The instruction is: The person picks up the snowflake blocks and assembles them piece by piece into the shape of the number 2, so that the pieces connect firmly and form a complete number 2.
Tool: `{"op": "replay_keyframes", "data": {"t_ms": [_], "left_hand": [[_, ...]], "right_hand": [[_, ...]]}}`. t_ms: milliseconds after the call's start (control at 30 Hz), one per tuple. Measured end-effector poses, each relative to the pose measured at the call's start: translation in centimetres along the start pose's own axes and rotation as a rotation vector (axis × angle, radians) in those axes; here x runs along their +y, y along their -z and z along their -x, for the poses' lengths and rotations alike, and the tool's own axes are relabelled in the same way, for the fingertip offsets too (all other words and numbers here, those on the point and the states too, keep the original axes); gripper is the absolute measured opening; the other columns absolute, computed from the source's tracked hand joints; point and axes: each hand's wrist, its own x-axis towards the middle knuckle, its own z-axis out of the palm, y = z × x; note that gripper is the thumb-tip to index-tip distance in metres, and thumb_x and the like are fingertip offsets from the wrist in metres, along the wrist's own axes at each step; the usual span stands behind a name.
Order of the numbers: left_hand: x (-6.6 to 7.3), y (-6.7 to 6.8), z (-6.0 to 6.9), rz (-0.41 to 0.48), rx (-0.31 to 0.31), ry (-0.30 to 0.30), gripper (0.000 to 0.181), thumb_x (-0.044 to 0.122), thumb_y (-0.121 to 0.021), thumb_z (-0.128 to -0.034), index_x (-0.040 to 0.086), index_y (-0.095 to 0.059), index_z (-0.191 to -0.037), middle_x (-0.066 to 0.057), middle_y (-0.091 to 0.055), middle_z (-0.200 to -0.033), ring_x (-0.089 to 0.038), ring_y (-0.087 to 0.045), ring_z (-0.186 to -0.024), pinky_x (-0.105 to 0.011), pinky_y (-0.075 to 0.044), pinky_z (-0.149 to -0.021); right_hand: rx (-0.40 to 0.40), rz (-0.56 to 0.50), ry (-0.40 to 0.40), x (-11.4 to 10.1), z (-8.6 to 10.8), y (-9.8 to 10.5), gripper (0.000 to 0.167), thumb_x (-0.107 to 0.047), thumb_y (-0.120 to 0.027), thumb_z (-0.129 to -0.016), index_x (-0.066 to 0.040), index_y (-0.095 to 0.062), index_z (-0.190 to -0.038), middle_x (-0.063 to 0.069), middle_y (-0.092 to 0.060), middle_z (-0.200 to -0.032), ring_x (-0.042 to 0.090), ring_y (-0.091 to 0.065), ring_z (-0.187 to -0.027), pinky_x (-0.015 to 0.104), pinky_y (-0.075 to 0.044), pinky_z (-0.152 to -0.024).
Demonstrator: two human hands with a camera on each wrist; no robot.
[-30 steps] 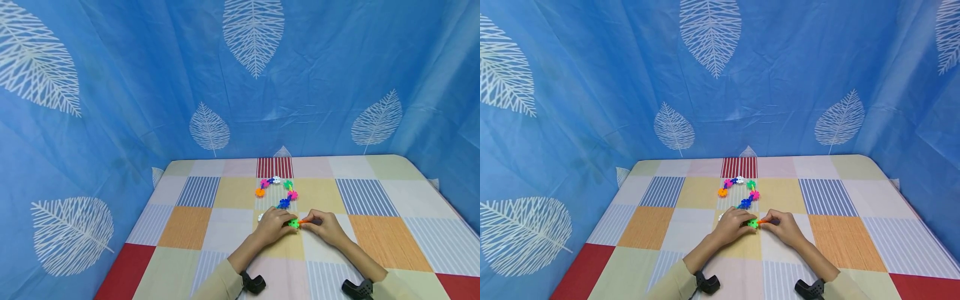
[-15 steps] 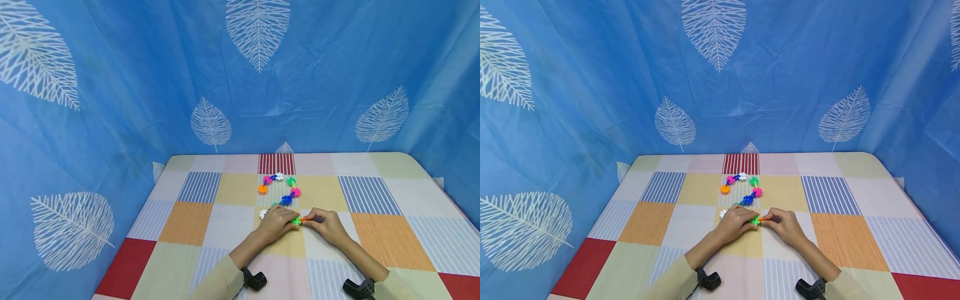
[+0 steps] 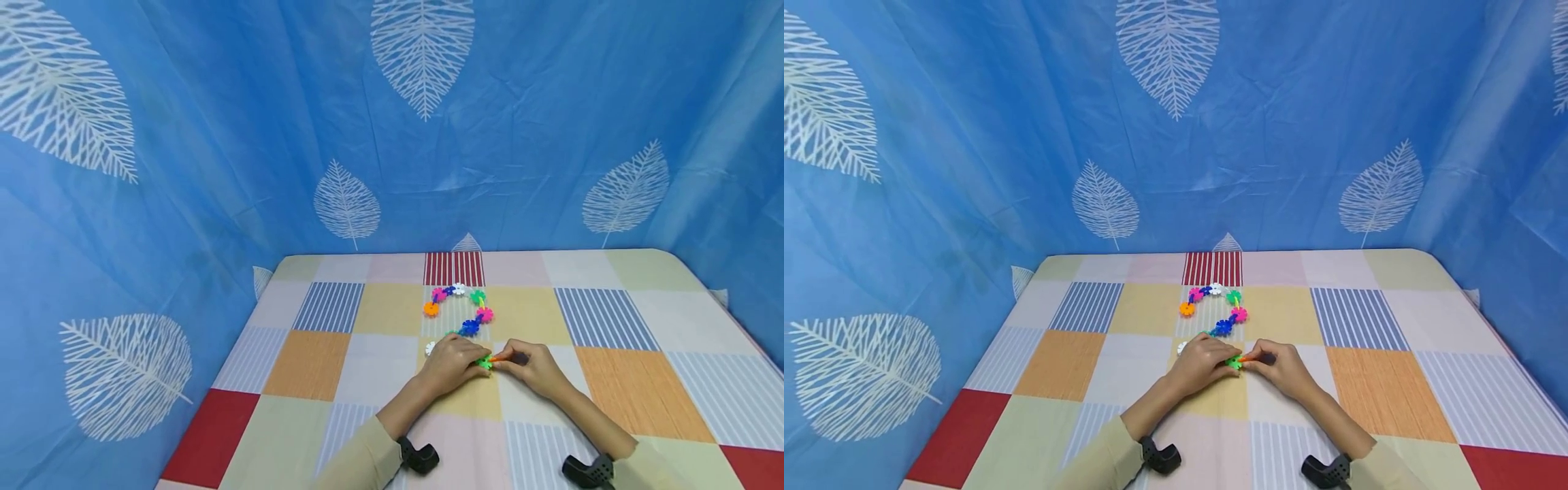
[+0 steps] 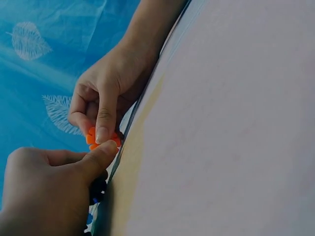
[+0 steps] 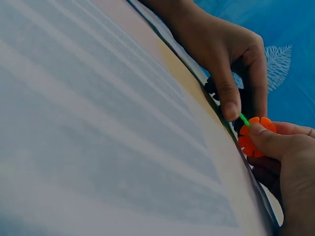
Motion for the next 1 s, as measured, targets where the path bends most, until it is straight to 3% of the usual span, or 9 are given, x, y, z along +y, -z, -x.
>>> {"op": "replay_keyframes", "data": {"t_ms": [133, 200, 267, 367, 433, 500, 667, 767, 1000], "left_hand": [[-0.1, 0.6, 0.3, -0.047, -0.019, 0.006, 0.054, 0.055, -0.062, -0.0789, 0.019, -0.064, -0.118, 0.008, -0.063, -0.113, -0.008, -0.054, -0.11, -0.023, -0.038, -0.093], [-0.4, 1.2, 0.7, -0.03, -0.022, 0.046, 0.063, 0.057, -0.063, -0.0758, 0.018, -0.059, -0.125, 0.005, -0.059, -0.12, -0.012, -0.049, -0.116, -0.026, -0.037, -0.096], [-0.9, 1.9, 1.4, 0.012, -0.02, 0.126, 0.07, 0.057, -0.067, -0.0726, 0.018, -0.054, -0.13, 0.002, -0.056, -0.123, -0.015, -0.047, -0.116, -0.029, -0.038, -0.096], [-1.8, 3.0, 2.8, 0.077, -0.025, 0.293, 0.078, 0.052, -0.074, -0.0687, 0.014, -0.05, -0.133, -0.003, -0.054, -0.121, -0.017, -0.051, -0.109, -0.03, -0.042, -0.092], [-2.4, 3.6, 3.8, 0.121, -0.057, 0.392, 0.079, 0.048, -0.076, -0.0683, 0.011, -0.049, -0.133, -0.005, -0.056, -0.116, -0.018, -0.053, -0.102, -0.03, -0.045, -0.087], [-2.8, 3.8, 4.6, 0.181, -0.084, 0.451, 0.075, 0.044, -0.076, -0.0699, 0.008, -0.052, -0.13, -0.006, -0.059, -0.11, -0.017, -0.055, -0.094, -0.029, -0.047, -0.081], [-3.2, 3.3, 4.4, 0.292, -0.072, 0.42, 0.044, 0.032, -0.073, -0.078, 0.004, -0.065, -0.112, 0.0, -0.062, -0.083, -0.009, -0.052, -0.073, -0.021, -0.044, -0.064], [-3.0, 2.6, 3.3, 0.275, -0.058, 0.392, 0.035, 0.029, -0.071, -0.0792, 0.005, -0.068, -0.105, 0.003, -0.058, -0.075, -0.006, -0.048, -0.068, -0.017, -0.042, -0.061], [-2.2, 1.5, 0.7, 0.208, -0.063, 0.36, 0.033, 0.032, -0.072, -0.0789, 0.008, -0.069, -0.102, 0.005, -0.058, -0.074, -0.006, -0.049, -0.068, -0.016, -0.042, -0.061]], "right_hand": [[0.001, 0.028, -0.017, 2.0, 0.6, -0.5, 0.023, 0.009, -0.074, -0.07, -0.009, -0.064, -0.081, 0.003, -0.065, -0.076, 0.012, -0.062, -0.072, 0.016, -0.049, -0.065], [0.001, 0.052, -0.029, 2.9, 0.8, -0.7, 0.023, 0.003, -0.075, -0.071, -0.012, -0.065, -0.086, -0.001, -0.066, -0.079, 0.01, -0.062, -0.073, 0.015, -0.048, -0.067], [0.002, 0.064, -0.034, 3.1, 0.8, -0.8, 0.024, -0.001, -0.076, -0.072, -0.013, -0.066, -0.089, -0.002, -0.066, -0.082, 0.01, -0.062, -0.074, 0.015, -0.048, -0.068], [0.006, 0.076, -0.04, 3.0, 0.9, -0.7, 0.024, -0.003, -0.077, -0.072, -0.013, -0.067, -0.091, -0.003, -0.066, -0.084, 0.009, -0.062, -0.073, 0.014, -0.048, -0.068], [0.013, 0.096, -0.039, 2.8, 0.9, -0.6, 0.023, -0.002, -0.078, -0.071, -0.014, -0.067, -0.089, -0.004, -0.066, -0.082, 0.009, -0.061, -0.072, 0.014, -0.048, -0.066], [0.013, 0.12, -0.04, 2.7, 0.9, -0.4, 0.022, -0.002, -0.078, -0.071, -0.014, -0.067, -0.087, -0.005, -0.065, -0.081, 0.008, -0.06, -0.071, 0.014, -0.047, -0.065], [0.026, 0.203, -0.054, 2.5, 1.2, 0.3, 0.023, -0.001, -0.079, -0.069, -0.016, -0.067, -0.083, -0.009, -0.063, -0.079, 0.004, -0.057, -0.069, 0.012, -0.045, -0.063], [0.051, 0.264, -0.065, 2.6, 1.4, 1.0, 0.025, -0.001, -0.079, -0.068, -0.017, -0.066, -0.082, -0.01, -0.062, -0.078, 0.003, -0.056, -0.068, 0.011, -0.044, -0.062], [0.14, 0.335, -0.097, 3.0, 2.1, 2.8, 0.027, 0.004, -0.079, -0.065, -0.014, -0.066, -0.081, -0.008, -0.063, -0.075, 0.003, -0.056, -0.068, 0.009, -0.043, -0.063]]}}
